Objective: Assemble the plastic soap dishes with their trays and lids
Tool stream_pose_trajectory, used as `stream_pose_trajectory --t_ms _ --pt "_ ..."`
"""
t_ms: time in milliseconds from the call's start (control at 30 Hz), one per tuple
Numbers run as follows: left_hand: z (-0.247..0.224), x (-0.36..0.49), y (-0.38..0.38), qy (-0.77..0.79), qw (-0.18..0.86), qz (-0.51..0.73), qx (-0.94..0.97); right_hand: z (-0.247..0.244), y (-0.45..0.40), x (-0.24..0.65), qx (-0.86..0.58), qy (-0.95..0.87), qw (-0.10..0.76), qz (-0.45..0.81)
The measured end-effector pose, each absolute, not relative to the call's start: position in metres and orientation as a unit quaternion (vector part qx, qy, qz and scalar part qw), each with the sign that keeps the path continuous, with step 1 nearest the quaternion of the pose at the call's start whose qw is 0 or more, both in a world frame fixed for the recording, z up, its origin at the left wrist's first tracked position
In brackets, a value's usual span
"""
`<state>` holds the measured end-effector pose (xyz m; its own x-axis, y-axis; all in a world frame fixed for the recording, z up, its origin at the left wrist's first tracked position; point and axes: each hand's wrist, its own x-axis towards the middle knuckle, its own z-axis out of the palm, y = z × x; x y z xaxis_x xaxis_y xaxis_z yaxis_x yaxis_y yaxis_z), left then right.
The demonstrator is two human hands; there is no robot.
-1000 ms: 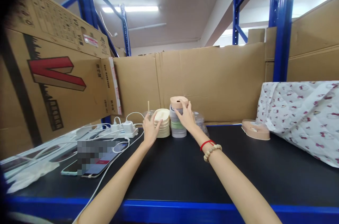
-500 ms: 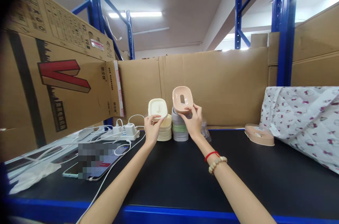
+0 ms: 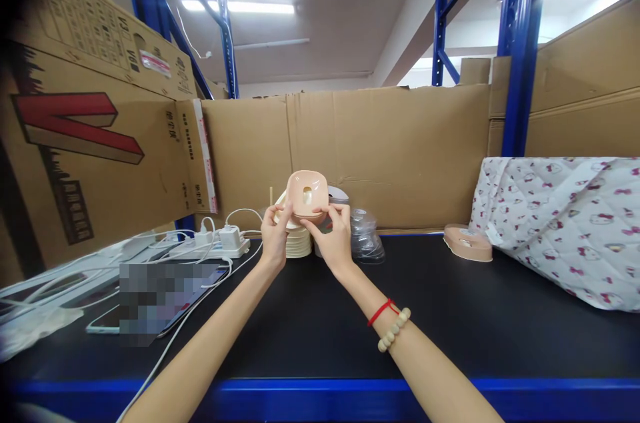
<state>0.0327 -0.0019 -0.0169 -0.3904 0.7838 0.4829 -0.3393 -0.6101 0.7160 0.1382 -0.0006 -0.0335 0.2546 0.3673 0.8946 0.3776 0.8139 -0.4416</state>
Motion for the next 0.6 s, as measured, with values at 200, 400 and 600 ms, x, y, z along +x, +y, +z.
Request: stream_pose_trajectory --t_ms 200,400,600 --pt "-0.028 0.032 0.008 0.231 0.325 0.809 0.431 -0.034 -0.008 0.134 -0.291 -0.620 0.724 0.086" --pt "-0.028 0.031 0.008 0.233 0.324 0.809 0.431 -0.033 -0.006 0.129 -0.291 -0.523 0.767 0.232" --pt "-0.024 0.039 -0.003 0.236 0.332 0.771 0.489 -0.030 0.001 0.135 -0.278 -0.464 0.806 0.240"
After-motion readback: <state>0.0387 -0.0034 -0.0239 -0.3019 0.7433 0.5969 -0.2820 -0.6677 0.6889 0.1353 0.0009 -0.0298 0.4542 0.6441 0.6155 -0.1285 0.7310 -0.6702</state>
